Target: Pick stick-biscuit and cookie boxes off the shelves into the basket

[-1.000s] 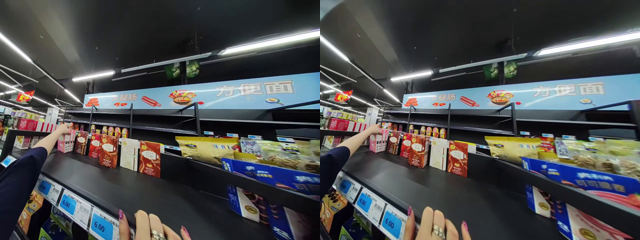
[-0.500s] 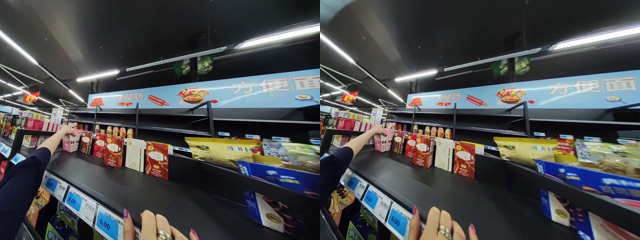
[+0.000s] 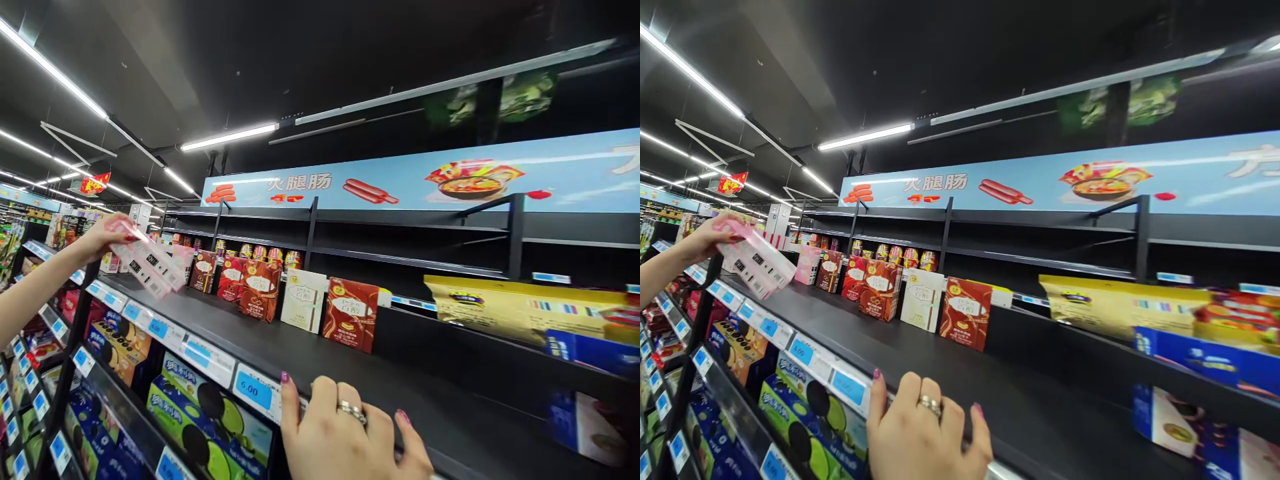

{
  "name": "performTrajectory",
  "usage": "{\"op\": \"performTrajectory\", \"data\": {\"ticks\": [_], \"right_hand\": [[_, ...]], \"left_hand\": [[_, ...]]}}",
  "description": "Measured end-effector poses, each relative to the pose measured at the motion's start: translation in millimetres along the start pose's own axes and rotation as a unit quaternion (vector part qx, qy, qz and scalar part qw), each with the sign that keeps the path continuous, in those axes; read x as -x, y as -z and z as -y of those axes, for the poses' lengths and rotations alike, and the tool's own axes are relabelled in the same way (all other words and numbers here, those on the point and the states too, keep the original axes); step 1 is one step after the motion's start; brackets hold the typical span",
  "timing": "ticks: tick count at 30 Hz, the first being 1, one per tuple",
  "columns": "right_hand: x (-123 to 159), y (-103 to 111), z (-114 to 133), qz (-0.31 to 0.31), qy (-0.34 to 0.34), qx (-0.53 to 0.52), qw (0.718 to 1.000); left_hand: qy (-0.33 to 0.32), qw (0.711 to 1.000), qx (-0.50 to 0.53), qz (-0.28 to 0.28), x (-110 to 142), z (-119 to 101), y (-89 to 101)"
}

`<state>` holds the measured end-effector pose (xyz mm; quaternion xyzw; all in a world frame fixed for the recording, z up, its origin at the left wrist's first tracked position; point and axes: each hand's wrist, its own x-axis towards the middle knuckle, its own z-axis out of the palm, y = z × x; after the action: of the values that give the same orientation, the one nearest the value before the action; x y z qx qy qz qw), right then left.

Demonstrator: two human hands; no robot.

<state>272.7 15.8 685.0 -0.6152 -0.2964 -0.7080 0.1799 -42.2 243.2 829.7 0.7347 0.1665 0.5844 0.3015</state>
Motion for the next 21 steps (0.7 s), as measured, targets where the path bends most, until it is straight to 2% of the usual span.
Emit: {"op": "performTrajectory", "data": {"ticks": [3, 5, 6, 7, 8, 9, 10, 12, 13, 14, 15, 16, 17, 18, 20, 21], "right_hand": [[-2.8, 7.0, 10.9, -0.026, -0.025, -0.029, 0.999], [1.3, 24.6, 33.1, -0.023, -0.094, -0.097, 0.991], [6.5, 38.6, 49.3, 0.002, -0.132, -0.160, 0.978], [14.3, 56.0, 68.2, 0.049, -0.159, -0.251, 0.954], [25.0, 76.0, 88.7, 0.125, -0.171, -0.366, 0.906], [38.3, 98.0, 109.7, 0.225, -0.163, -0.492, 0.825], [53.6, 121.0, 129.9, 0.335, -0.141, -0.608, 0.706], [86.2, 166.4, 163.8, 0.517, -0.104, -0.744, 0.409], [101.4, 187.1, 176.7, 0.569, -0.114, -0.767, 0.275], [114.8, 205.7, 187.1, 0.598, -0.139, -0.772, 0.168], [126.0, 221.7, 195.4, 0.609, -0.175, -0.768, 0.094], [135.0, 235.2, 202.3, 0.612, -0.208, -0.761, 0.050], [142.1, 246.6, 208.1, 0.615, -0.224, -0.755, 0.030], [147.7, 256.2, 213.2, 0.620, -0.225, -0.751, 0.034], [155.4, 272.8, 222.1, 0.635, -0.206, -0.741, 0.066], [158.2, 280.6, 225.8, 0.643, -0.205, -0.734, 0.073]], "left_hand": [[0.017, 0.978, 0.198, 0.058, 87.4, 7.7, 24.5], [0.013, 0.952, 0.289, 0.096, 144.8, 24.9, 34.3], [0.007, 0.942, 0.313, 0.118, 172.6, 35.8, 37.7], [0.008, 0.936, 0.330, 0.126, 199.5, 47.4, 40.5], [0.003, 0.929, 0.345, 0.138, 225.4, 59.2, 43.0], [0.005, 0.922, 0.363, 0.136, 250.0, 70.7, 45.6], [0.009, 0.916, 0.382, 0.126, 273.2, 81.5, 48.6], [0.023, 0.902, 0.419, 0.099, 315.0, 99.2, 56.9], [0.034, 0.896, 0.435, 0.086, 333.2, 105.9, 62.3], [0.045, 0.890, 0.448, 0.078, 349.5, 111.3, 68.4], [0.056, 0.885, 0.457, 0.074, 363.9, 115.7, 75.0], [0.064, 0.880, 0.464, 0.078, 376.6, 119.5, 81.7], [0.074, 0.876, 0.469, 0.087, 387.9, 123.1, 88.2], [0.082, 0.872, 0.473, 0.100, 398.2, 126.8, 94.0], [0.106, 0.861, 0.484, 0.118, 417.2, 135.0, 102.9], [0.119, 0.854, 0.493, 0.117, 426.3, 139.5, 105.5]]}}
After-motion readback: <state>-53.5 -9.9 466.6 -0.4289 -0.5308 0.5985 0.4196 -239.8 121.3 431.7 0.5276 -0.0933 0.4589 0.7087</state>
